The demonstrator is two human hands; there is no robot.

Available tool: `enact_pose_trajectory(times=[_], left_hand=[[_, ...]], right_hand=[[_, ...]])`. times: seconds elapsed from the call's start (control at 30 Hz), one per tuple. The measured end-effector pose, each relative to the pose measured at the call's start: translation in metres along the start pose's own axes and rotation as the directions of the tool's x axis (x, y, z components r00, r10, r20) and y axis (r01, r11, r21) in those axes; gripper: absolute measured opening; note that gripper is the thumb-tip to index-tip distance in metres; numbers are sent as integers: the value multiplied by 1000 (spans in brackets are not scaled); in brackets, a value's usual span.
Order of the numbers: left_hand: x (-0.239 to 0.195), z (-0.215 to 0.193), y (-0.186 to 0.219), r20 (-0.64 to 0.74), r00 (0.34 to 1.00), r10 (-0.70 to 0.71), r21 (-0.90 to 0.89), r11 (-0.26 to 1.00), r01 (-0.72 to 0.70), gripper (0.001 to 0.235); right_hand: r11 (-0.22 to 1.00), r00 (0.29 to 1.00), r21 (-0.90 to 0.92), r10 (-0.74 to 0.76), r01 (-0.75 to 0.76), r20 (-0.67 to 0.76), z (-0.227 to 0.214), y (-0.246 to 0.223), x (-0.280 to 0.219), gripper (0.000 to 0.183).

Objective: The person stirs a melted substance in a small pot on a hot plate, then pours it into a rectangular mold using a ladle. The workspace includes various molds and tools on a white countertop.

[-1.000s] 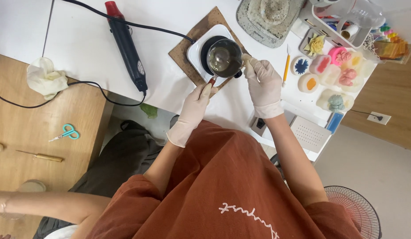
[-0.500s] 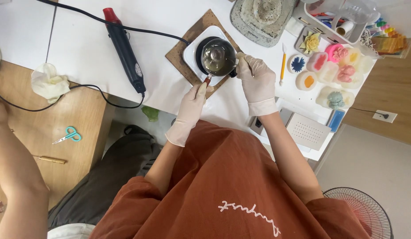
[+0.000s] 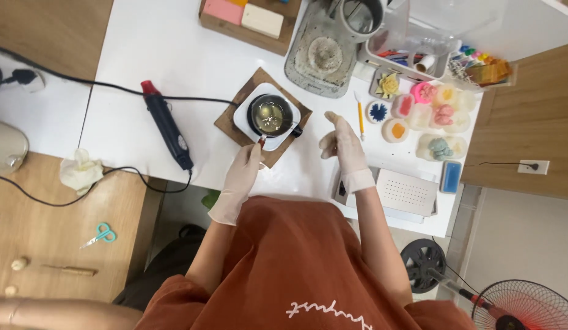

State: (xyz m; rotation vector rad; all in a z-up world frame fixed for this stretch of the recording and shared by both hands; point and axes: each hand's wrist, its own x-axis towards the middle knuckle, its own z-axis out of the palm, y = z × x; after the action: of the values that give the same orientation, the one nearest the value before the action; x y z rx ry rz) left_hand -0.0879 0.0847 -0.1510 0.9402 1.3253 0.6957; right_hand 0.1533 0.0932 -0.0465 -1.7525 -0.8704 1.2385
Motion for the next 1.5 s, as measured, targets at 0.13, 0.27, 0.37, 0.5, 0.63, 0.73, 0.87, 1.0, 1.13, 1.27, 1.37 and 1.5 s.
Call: enact_pose_trajectory(times=[0.13,0.27,0.37,0.5,0.63,0.73,0.87,1.0,1.13,1.27,1.37,1.5], left_hand=[[-7,-8,20,-130,970,205,167,969,-183,57],[-19,-3,78,-318,861,397,459,859,-227,66],[-34,8,107,-299,769,565,573,751,-328,71],[-40,22,132,-217,622,753,590,609,-531,76],[-47,41,146,-219,569,793,578,575,-580,84],[-44,45,139,-209,604,769,516,612,-599,91],[-34,47,129,-190,707,681,469,695,-544,88],[-28,44,123,-200,754,626,438,745,-503,74],[-27,40,140,-209,713,669,445,715,-540,62],[-24,34,156,-178,662,728,485,650,-585,54],[-13,29,176,-121,623,773,470,598,-649,48],[-13,9,259,62,312,948,599,214,-772,28]], right_hand=[[987,988,156,-9,33,-151,-62,22,-25,61],[991,874,86,-52,107,-483,-121,52,-35,50],[995,808,4,-81,103,-584,-134,67,-51,47],[902,725,-413,-370,130,-581,-134,95,-48,41],[766,716,-637,-490,83,-496,-121,80,-44,38],[733,771,-678,-404,-48,-491,-116,73,-41,37],[678,795,-719,-349,-152,-496,-117,71,-40,38],[625,806,-756,-339,-192,-485,-119,85,-35,42],[550,819,-814,-371,-186,-438,-123,86,-33,47],[518,846,-812,-276,-268,-456,-120,80,-31,51],[520,841,-804,-264,-288,-472,-126,93,-28,51],[532,834,-803,-289,-267,-469,-126,93,-27,50]])
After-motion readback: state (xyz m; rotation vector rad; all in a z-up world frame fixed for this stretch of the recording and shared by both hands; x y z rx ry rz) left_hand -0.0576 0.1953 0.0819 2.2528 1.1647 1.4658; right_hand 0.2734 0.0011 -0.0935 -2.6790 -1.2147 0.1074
